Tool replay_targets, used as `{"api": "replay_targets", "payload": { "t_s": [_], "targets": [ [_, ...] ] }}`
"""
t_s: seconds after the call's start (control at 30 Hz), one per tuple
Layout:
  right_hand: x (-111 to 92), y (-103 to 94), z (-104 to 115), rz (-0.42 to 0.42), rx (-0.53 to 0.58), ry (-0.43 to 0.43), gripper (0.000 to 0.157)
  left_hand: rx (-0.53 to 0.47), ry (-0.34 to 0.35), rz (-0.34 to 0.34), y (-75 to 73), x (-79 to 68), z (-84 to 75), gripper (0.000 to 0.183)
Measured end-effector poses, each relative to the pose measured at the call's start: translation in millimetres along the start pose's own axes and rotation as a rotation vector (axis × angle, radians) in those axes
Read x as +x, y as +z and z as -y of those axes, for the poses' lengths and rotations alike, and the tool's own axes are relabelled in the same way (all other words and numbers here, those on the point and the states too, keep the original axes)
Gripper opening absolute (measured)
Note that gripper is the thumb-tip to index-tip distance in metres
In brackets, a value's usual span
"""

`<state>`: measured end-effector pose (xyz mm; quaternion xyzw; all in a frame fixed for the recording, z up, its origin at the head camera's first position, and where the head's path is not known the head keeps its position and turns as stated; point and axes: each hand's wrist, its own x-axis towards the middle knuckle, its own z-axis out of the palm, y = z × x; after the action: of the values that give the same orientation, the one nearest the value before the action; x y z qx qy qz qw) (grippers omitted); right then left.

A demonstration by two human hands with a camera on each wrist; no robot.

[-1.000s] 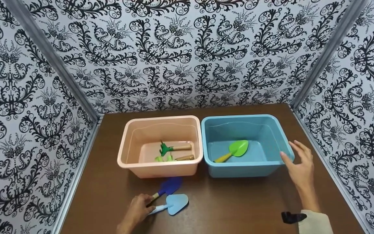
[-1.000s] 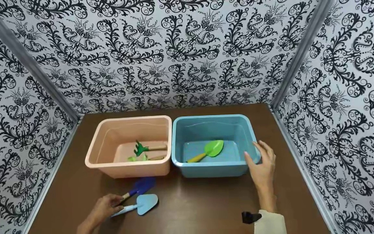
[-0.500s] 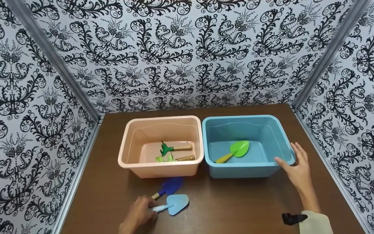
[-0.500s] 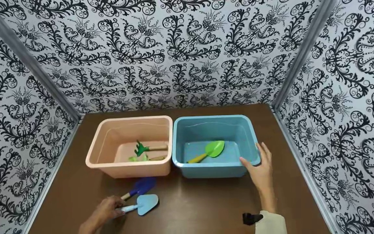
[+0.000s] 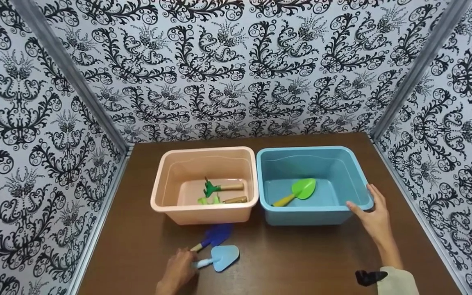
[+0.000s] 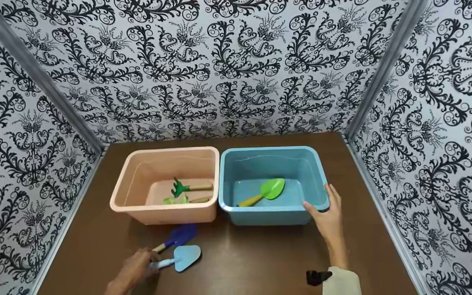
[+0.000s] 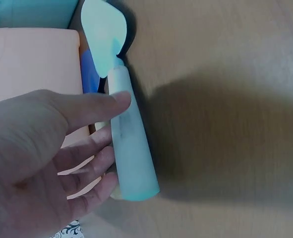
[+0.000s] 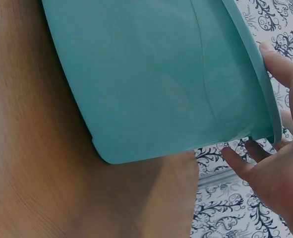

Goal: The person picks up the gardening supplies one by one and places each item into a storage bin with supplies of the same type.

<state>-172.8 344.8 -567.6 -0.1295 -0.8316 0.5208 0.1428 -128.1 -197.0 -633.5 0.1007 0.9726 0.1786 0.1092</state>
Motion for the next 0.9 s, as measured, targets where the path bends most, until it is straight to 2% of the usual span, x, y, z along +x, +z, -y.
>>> {"api": "replay_targets", "payload": {
  "t_s": [0.23,0.57,0.9],
  "targets": [
    [-1,-2.3,-8,0.053,0.003,0.051,0.093,0.131,0.036,-0.120,9.1,0.3,-2.5,0.012],
    [-5,-1.0,-10,0.052,0.016,0.053,0.092,0.219,0.069,-0.196,18.0,-1.1,-3.9,0.009],
    [-6,-1.1,-8,0.063,0.004,0.095,0.093,0.176,0.101,-0.224,20.4,-3.2,-5.8,0.018]
  ]
}}
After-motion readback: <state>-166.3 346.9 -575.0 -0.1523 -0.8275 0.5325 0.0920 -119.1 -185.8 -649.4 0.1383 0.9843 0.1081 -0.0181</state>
